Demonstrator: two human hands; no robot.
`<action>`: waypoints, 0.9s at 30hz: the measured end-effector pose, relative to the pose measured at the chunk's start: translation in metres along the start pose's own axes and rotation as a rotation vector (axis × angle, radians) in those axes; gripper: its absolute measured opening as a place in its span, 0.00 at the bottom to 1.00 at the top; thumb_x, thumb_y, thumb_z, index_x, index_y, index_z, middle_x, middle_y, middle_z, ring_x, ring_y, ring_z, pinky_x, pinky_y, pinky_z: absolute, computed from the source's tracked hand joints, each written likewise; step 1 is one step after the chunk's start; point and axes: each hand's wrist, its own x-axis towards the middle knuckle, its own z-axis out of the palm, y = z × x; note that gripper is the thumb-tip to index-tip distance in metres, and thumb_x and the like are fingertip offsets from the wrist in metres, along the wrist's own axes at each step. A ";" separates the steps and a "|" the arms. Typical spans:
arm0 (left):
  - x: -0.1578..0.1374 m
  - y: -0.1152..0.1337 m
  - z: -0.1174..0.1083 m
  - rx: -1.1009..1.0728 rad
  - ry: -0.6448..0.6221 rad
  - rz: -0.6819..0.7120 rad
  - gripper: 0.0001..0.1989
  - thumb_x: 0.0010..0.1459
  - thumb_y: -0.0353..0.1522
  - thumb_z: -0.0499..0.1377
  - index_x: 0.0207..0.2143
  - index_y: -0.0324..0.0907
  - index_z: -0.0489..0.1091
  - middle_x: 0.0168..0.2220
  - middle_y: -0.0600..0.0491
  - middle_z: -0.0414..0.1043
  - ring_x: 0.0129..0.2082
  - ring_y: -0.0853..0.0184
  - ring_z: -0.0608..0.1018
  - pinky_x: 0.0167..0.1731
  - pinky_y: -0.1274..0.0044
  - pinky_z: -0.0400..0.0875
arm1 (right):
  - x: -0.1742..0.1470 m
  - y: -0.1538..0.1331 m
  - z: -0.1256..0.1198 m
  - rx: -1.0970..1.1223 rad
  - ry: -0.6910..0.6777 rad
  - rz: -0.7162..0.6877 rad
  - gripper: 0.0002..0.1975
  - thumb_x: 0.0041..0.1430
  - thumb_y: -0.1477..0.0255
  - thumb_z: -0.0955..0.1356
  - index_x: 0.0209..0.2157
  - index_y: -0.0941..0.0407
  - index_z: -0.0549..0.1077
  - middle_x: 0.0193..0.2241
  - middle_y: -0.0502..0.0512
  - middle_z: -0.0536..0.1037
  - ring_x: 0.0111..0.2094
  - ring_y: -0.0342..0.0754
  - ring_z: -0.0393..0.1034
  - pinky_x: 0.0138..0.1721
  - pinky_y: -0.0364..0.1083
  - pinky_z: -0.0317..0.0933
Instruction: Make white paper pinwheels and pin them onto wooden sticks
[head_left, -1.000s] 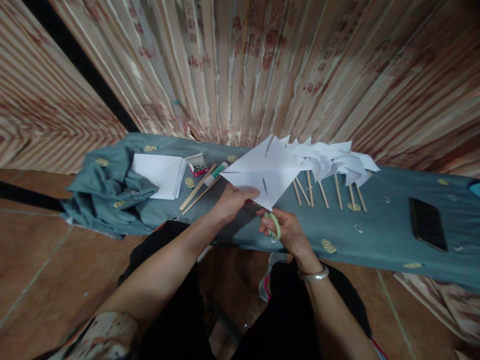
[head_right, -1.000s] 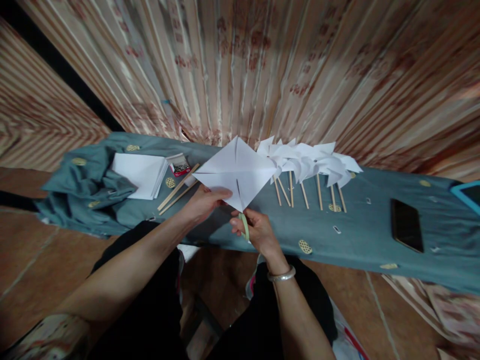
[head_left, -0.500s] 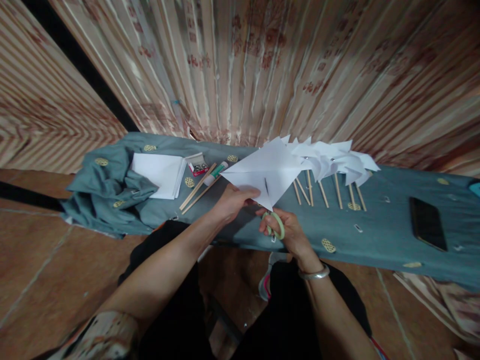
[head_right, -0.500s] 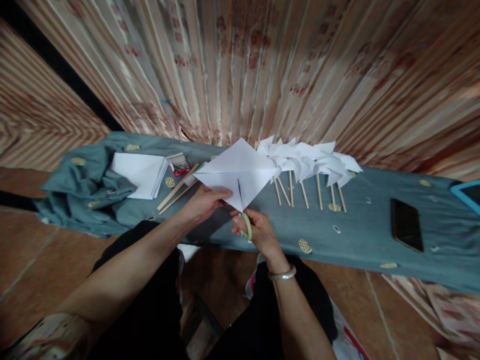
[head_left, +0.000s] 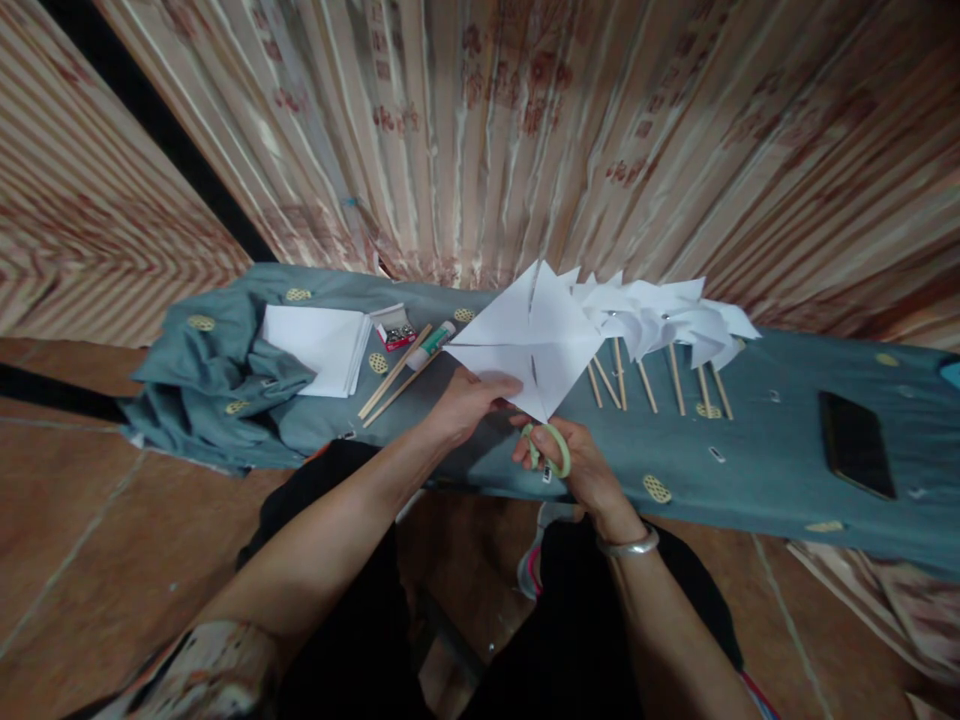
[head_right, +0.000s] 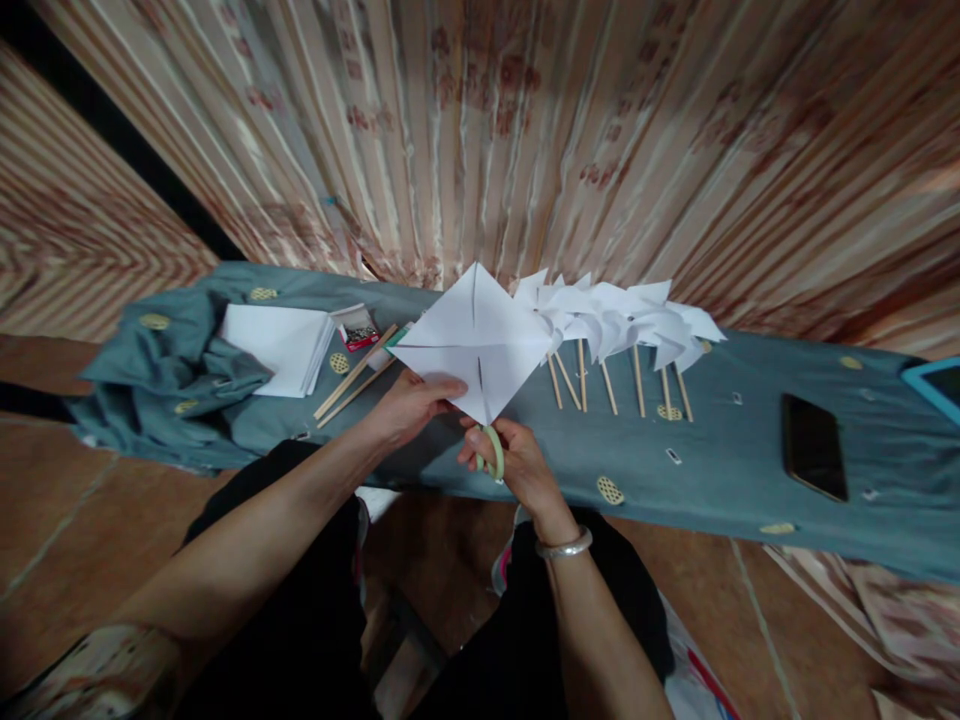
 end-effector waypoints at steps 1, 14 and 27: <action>0.000 0.000 0.000 0.005 -0.006 -0.002 0.13 0.34 0.31 0.68 0.26 0.36 0.73 0.26 0.53 0.75 0.26 0.67 0.75 0.29 0.75 0.69 | 0.000 0.000 0.000 -0.009 0.004 -0.005 0.27 0.47 0.48 0.70 0.39 0.56 0.76 0.22 0.52 0.78 0.21 0.42 0.66 0.23 0.42 0.58; -0.002 -0.001 0.000 0.054 -0.049 -0.014 0.11 0.36 0.32 0.67 0.24 0.36 0.73 0.24 0.52 0.74 0.24 0.69 0.74 0.27 0.76 0.68 | 0.001 -0.002 0.000 -0.036 0.047 -0.030 0.26 0.45 0.48 0.71 0.34 0.58 0.77 0.20 0.51 0.77 0.18 0.40 0.63 0.22 0.41 0.58; -0.003 0.000 0.002 0.042 -0.049 -0.008 0.10 0.37 0.32 0.67 0.25 0.37 0.73 0.24 0.53 0.75 0.24 0.69 0.74 0.28 0.76 0.68 | 0.004 -0.001 0.003 0.030 0.089 0.003 0.24 0.39 0.50 0.74 0.29 0.57 0.75 0.17 0.48 0.74 0.17 0.39 0.63 0.19 0.40 0.56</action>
